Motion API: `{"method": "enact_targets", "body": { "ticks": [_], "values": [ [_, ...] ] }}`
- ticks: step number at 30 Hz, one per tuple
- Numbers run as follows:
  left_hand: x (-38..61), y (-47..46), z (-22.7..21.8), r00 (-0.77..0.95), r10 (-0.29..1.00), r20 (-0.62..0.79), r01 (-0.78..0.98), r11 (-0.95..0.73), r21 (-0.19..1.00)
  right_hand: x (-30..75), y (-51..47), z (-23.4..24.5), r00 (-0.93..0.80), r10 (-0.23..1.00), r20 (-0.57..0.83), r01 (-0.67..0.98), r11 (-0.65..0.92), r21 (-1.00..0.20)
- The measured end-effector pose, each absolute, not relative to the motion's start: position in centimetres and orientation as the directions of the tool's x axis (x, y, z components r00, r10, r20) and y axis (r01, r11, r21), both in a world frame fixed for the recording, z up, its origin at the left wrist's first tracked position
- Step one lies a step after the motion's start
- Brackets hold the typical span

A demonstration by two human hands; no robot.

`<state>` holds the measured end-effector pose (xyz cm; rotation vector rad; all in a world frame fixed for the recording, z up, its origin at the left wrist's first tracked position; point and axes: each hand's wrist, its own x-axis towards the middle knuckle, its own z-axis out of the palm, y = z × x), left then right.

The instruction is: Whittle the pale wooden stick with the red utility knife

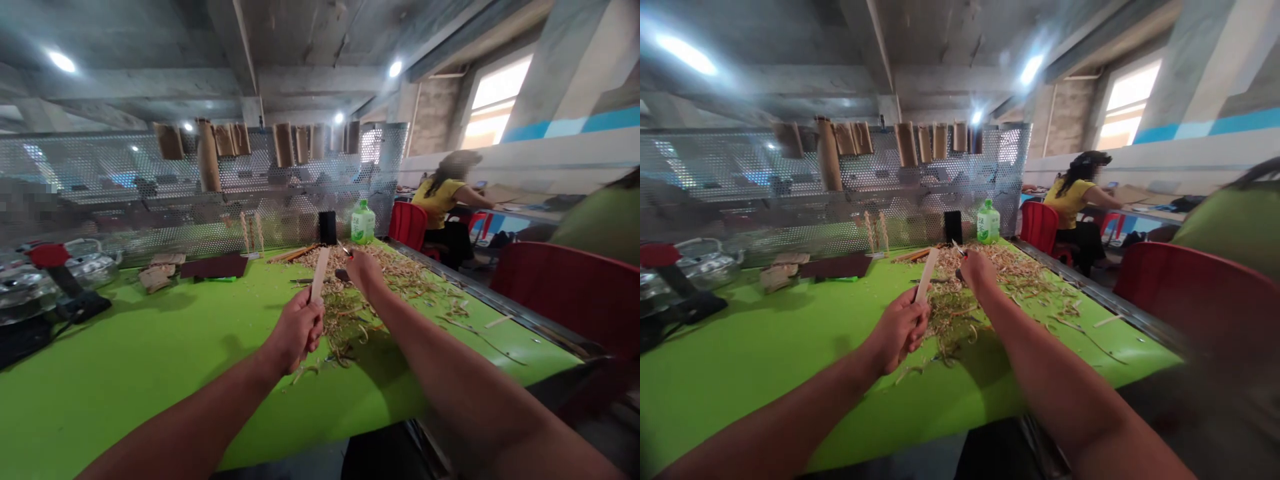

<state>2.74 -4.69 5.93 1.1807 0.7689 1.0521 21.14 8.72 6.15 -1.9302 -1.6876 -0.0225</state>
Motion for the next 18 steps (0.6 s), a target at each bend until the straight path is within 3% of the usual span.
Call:
{"method": "enact_targets", "body": {
  "ticks": [4, 8, 14, 18],
  "values": [
    [2.4, -3.7, 5.5, 0.294, 0.956, 0.019, -0.218, 0.048, 0.975, 19.5, 7.7, 5.8, 0.081, 0.867, 0.492, 0.925, 0.118, -0.360],
    [2.2, -3.5, 5.5, 0.257, 0.966, 0.007, -0.166, 0.037, 0.985, 17.9, 6.1, 5.7, -0.069, 0.861, 0.504, 0.944, 0.220, -0.247],
    [2.1, -3.7, 5.4, 0.252, 0.967, 0.039, -0.079, -0.020, 0.997, 18.1, 5.6, 6.2, -0.065, 0.868, 0.492, 0.974, 0.163, -0.159],
    [2.3, -4.2, 5.4, 0.315, 0.949, 0.025, -0.098, 0.007, 0.995, 19.7, 7.1, 6.4, 0.058, 0.897, 0.439, 0.970, 0.052, -0.236]
  ]
}}
